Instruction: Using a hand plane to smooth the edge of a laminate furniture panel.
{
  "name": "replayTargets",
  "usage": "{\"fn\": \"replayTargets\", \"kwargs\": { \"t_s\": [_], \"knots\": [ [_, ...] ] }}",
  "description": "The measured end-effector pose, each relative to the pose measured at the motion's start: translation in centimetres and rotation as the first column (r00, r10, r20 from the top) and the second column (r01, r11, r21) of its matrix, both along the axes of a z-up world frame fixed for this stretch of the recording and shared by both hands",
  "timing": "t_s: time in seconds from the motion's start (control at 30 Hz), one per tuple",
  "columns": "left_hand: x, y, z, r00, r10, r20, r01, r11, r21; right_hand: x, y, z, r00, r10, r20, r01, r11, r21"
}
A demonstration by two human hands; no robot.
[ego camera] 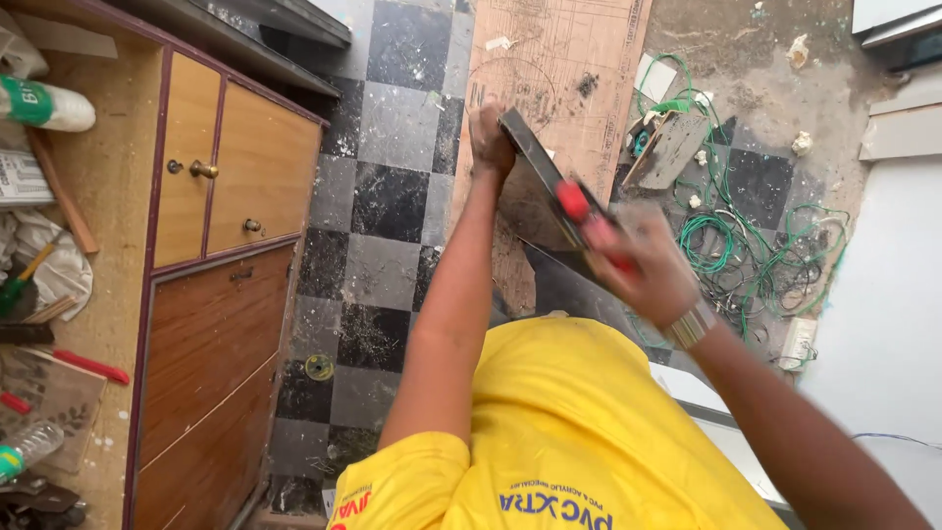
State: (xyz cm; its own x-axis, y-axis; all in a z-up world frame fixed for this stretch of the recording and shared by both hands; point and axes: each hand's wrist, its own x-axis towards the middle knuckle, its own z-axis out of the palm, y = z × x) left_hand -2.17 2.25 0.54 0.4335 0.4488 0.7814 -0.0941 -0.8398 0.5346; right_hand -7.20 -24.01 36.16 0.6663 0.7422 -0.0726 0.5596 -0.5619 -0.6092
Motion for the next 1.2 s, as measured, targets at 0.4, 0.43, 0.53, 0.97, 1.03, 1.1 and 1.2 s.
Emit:
{"fn": "replayTargets", "kwargs": {
  "t_s": [0.4,0.43,0.53,0.97,1.03,1.1,1.2],
  "knots": [
    [-1.7,-0.5,7.9,0.930,-0.288,-0.226,0.068,0.743,-0.666,-0.3,2.4,0.2,1.000,0.005,-0.009,-0.006,0.995,-0.096],
    [-1.6,-0.5,9.4,0.935,-0.307,-0.179,0.091,0.695,-0.713,1.3,6.8,0.3,1.000,-0.016,-0.004,0.016,0.993,-0.118],
    [-3.4,-1.6,12.7,0.939,-0.338,-0.060,0.136,0.527,-0.839,5.6,18.1,0.2,1.000,-0.017,-0.024,0.017,1.000,-0.001],
    [-2.4,0.2,8.7,0.928,-0.347,0.136,0.242,0.284,-0.928,-3.8,-7.8,-1.2,0.999,-0.024,-0.033,0.021,0.996,-0.084],
    [-2.5,-0.2,9.9,0.923,-0.344,0.172,0.238,0.159,-0.958,-6.7,-10.8,0.1,0.993,-0.106,-0.060,0.096,0.985,-0.146],
    [-2.6,-0.6,9.6,0.920,-0.335,0.204,0.228,0.034,-0.973,-7.6,-11.9,-0.1,0.979,-0.188,-0.085,0.167,0.964,-0.208],
    [-2.1,-1.1,6.7,0.918,-0.334,0.214,0.242,0.043,-0.969,-4.5,-7.4,-2.6,0.997,-0.075,0.023,0.077,0.992,-0.100]
  ]
}}
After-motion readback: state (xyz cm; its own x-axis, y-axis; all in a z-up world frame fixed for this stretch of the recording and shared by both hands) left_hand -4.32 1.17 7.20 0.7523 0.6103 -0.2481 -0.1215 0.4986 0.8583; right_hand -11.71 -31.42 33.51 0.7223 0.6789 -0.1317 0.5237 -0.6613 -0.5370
